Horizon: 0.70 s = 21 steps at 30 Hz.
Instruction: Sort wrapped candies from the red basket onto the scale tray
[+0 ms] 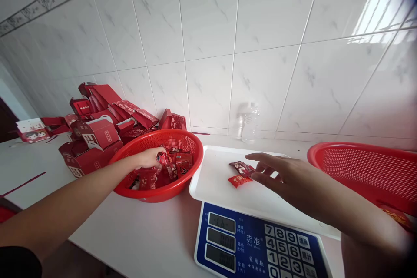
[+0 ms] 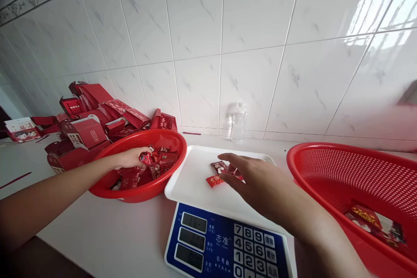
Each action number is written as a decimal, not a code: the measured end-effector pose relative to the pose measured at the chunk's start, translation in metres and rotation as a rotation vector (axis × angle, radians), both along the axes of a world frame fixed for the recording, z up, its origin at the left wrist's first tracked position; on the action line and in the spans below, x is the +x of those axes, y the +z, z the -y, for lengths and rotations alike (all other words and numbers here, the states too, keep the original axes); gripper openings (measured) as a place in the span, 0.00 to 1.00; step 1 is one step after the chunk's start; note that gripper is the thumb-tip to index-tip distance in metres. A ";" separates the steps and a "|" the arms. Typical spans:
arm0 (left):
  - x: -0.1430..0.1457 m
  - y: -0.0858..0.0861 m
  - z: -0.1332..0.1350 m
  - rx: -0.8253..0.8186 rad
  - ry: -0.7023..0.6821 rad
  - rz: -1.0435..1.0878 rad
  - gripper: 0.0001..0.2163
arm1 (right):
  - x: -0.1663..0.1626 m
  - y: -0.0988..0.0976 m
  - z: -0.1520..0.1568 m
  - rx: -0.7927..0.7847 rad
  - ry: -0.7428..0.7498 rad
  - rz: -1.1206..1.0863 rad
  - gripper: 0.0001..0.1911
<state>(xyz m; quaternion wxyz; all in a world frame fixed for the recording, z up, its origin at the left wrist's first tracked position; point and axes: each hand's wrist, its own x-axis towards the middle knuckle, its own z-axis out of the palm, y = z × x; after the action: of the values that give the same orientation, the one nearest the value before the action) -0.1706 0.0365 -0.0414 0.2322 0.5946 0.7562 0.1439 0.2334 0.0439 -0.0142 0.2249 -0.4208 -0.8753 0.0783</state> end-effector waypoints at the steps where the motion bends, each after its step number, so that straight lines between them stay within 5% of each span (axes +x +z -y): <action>1: -0.002 0.004 0.000 0.045 0.029 0.043 0.15 | 0.000 0.000 0.000 0.007 0.000 0.005 0.21; 5: 0.001 0.022 -0.001 0.270 0.114 0.258 0.13 | 0.000 0.000 0.000 -0.008 0.009 0.009 0.21; 7: 0.013 0.034 0.000 0.391 0.127 0.398 0.20 | -0.002 0.002 0.000 -0.024 0.002 0.000 0.22; 12: 0.087 0.057 0.017 0.595 0.010 0.773 0.31 | -0.015 0.008 0.008 -0.051 0.032 -0.187 0.19; 17: 0.170 0.052 0.037 0.651 -0.191 1.162 0.24 | -0.034 0.010 0.020 -0.249 0.308 -0.590 0.27; 21: 0.203 0.049 0.037 0.633 -0.268 1.338 0.20 | -0.039 0.009 0.019 -0.319 0.346 -0.812 0.21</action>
<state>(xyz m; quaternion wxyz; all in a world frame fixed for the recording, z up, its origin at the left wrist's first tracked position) 0.0323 -0.0005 0.0080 0.4755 0.5056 0.2975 0.6555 0.1940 0.0250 -0.0057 0.4653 -0.2335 -0.7509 0.4065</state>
